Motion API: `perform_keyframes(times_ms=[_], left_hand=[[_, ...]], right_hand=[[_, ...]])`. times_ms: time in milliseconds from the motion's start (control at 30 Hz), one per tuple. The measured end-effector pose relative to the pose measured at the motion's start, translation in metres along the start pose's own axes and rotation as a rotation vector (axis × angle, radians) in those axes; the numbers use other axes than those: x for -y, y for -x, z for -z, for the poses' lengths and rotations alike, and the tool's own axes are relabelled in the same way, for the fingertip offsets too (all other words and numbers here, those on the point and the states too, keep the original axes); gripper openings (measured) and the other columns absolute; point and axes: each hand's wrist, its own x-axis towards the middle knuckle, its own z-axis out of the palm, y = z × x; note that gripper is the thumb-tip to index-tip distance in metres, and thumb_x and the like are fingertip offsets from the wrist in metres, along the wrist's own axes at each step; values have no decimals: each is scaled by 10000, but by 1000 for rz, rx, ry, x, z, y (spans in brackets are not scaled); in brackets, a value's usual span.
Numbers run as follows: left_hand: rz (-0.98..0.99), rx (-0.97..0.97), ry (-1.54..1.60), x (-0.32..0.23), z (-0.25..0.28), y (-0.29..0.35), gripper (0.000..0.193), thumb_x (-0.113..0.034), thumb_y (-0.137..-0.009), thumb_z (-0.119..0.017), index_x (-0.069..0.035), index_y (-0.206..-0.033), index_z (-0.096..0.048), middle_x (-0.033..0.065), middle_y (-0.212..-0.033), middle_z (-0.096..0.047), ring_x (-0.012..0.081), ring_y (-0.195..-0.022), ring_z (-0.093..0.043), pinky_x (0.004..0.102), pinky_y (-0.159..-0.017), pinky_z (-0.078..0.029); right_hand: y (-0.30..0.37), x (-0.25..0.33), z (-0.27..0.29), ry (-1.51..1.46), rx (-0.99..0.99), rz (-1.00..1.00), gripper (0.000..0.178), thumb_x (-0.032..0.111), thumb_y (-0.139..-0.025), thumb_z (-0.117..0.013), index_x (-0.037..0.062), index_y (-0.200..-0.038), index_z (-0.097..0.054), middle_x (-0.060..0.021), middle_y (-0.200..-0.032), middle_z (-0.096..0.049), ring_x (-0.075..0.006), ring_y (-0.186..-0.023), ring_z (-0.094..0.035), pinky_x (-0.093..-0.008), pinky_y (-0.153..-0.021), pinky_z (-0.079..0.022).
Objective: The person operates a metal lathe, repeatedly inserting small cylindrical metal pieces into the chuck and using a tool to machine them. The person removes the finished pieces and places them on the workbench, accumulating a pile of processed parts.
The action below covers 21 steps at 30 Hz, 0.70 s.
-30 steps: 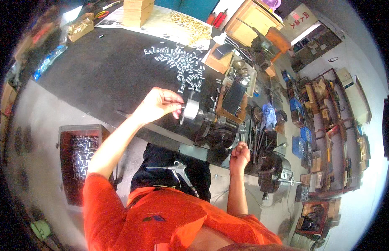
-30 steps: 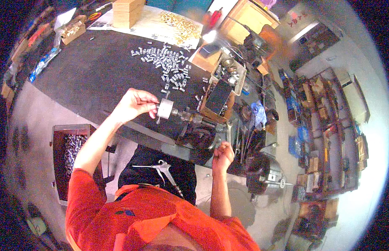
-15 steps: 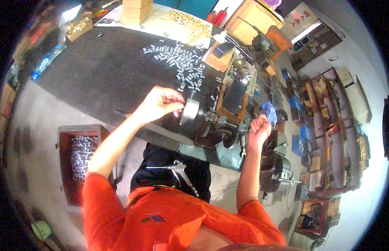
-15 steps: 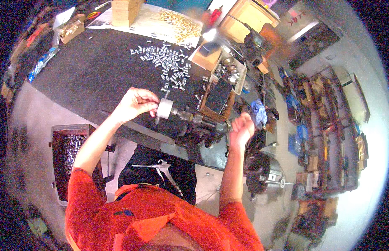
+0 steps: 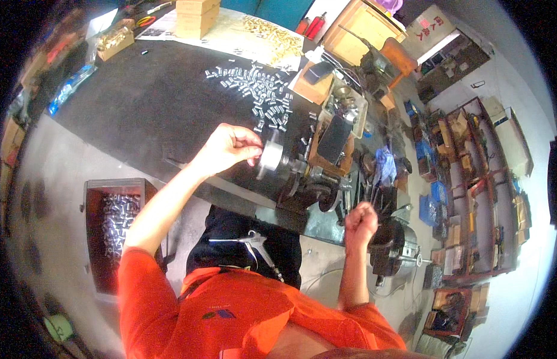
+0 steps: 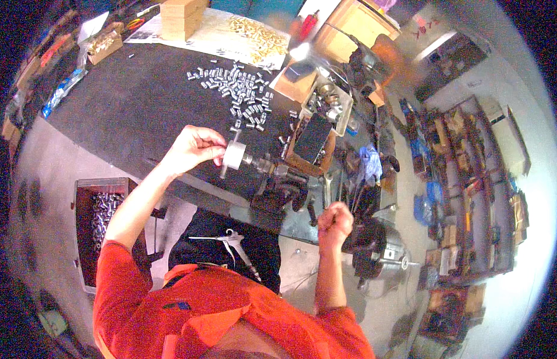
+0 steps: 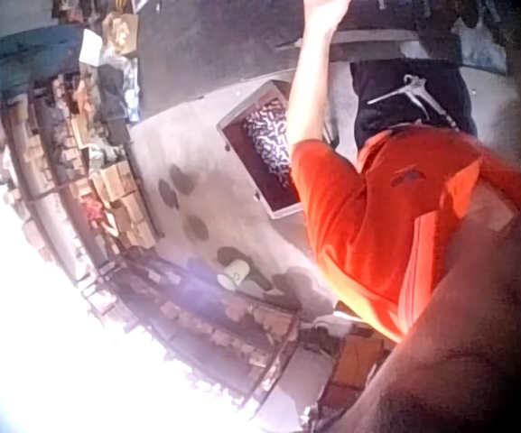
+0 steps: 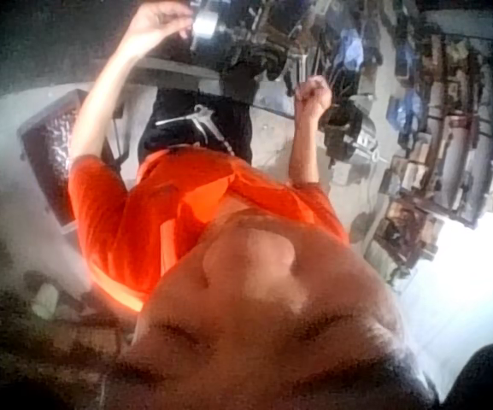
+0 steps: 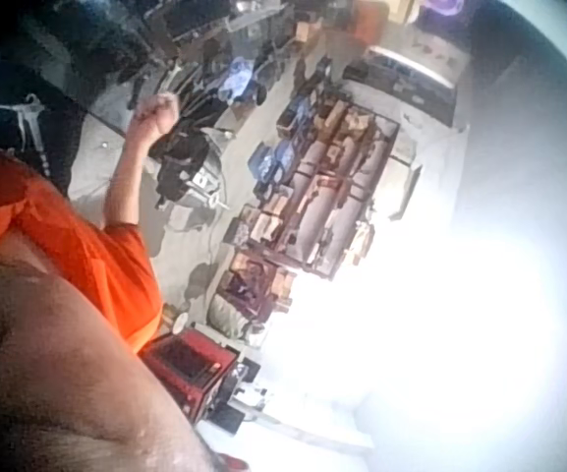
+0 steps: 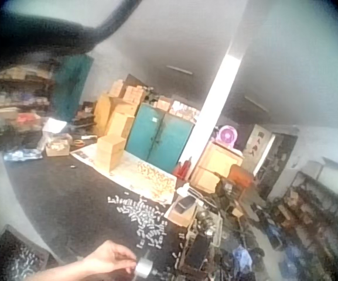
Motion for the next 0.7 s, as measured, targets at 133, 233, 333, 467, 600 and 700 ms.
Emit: perform_keyframes(times_ms=[133, 233, 333, 467, 600, 700], left_hand=[[29, -10, 4, -2, -2, -1, 94, 0, -763, -590, 37, -850, -582, 73, -730, -602, 117, -618, -579, 225, -577, -486], [31, -9, 14, -2, -2, -1, 99, 10, -758, -591, 39, -853, -579, 76, -736, -602, 120, -625, -581, 227, -582, -486], [42, 7, -2, -2, -1, -1, 106, 15, -761, -583, 41, -862, -570, 87, -749, -597, 143, -638, -586, 249, -601, -492], [67, 18, 15, 0, 0, -1, 116, 8, -762, -583, 39, -871, -558, 88, -754, -593, 151, -643, -588, 258, -614, -495], [50, 26, 4, 1, -2, -3, 112, 16, -756, -576, 33, -863, -548, 77, -741, -587, 134, -629, -580, 242, -591, -483], [37, 21, 12, 0, -3, -3, 100, 35, -733, -565, 30, -830, -539, 57, -704, -575, 107, -594, -560, 223, -549, -469]], right_hand=[[-37, 22, -22, -67, 141, 157, 152, 161, -797, -435, 63, -695, -492, 38, -481, -283, -64, -374, -243, -204, -326, -175], [-65, 20, -34, -79, 123, 215, 145, 153, -817, -438, 44, -755, -511, 48, -499, -287, -54, -398, -249, -196, -348, -188], [-78, 8, -35, -19, 42, 265, 139, 127, -824, -442, 19, -776, -515, 36, -502, -327, -61, -397, -269, -211, -362, -210], [-77, 3, -33, -42, 30, 289, 129, 134, -814, -466, 26, -776, -524, 32, -512, -341, -68, -407, -292, -218, -369, -224], [-51, 13, -32, -119, 89, 336, 141, 138, -807, -458, 41, -714, -503, 28, -508, -326, -64, -406, -295, -212, -363, -223], [-26, 16, -17, -99, 103, 292, 193, 171, -834, -423, 32, -709, -469, 25, -503, -308, -67, -395, -284, -206, -342, -205]])
